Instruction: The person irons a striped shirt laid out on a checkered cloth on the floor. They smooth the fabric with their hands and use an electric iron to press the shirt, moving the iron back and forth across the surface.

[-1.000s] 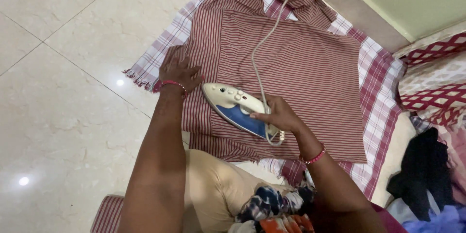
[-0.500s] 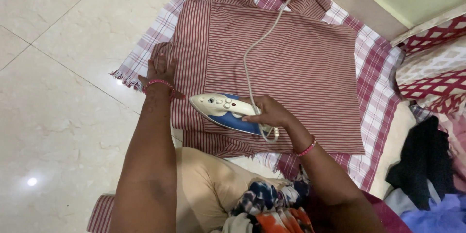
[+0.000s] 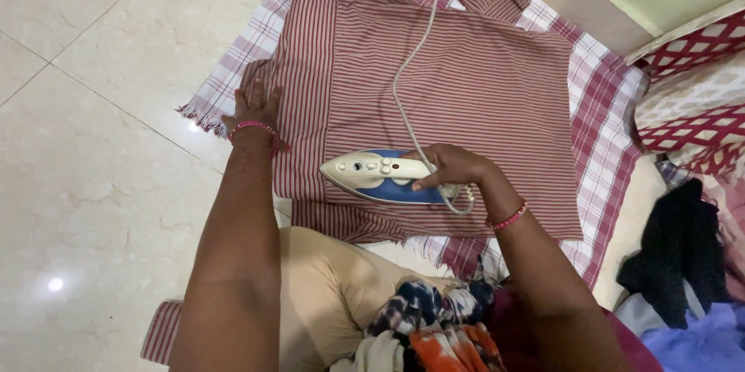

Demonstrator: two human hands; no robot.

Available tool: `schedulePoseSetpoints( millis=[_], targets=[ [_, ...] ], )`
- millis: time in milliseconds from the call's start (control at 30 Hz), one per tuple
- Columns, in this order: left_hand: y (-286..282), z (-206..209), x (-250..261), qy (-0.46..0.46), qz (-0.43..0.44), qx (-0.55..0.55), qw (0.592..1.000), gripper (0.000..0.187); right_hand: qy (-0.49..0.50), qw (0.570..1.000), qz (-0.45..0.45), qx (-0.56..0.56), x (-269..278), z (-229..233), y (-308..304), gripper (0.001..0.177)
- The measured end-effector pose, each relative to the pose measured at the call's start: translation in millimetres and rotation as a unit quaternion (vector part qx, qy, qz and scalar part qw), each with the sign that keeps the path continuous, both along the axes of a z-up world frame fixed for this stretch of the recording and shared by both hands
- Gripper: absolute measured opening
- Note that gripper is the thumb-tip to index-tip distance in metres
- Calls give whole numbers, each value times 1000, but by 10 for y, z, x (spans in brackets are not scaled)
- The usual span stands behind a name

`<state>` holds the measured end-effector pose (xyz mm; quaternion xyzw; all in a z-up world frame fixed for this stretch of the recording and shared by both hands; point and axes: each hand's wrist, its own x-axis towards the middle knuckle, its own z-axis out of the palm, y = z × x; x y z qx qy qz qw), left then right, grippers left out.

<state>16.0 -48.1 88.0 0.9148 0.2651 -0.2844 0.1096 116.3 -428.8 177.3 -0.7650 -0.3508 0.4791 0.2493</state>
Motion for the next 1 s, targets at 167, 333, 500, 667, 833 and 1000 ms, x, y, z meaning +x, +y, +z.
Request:
schedulePoseSetpoints(
  millis=[167, 333, 500, 667, 833, 1000],
  targets=[
    [-11, -58, 56, 14, 8, 4, 1000, 150, 40, 999, 13, 9, 39, -23, 21, 76],
    [13, -142, 82, 8, 12, 4, 1000, 149, -10, 1000, -1, 29, -88, -22, 236, 74],
    [68, -289, 75, -11, 11, 3, 1000, 149, -76, 995, -64, 12, -207, 43, 236, 69],
    [48, -264, 108, -12, 16, 0, 1000, 144, -121, 978, -169, 29, -374, 54, 187, 58],
    [29, -94, 64, 3, 31, -20, 999, 152, -151, 959, -235, 53, -512, 30, 236, 59],
    [10, -103, 47, -3, 36, -14, 999, 142, -172, 941, -289, 46, -599, 6, 362, 58]
  ],
)
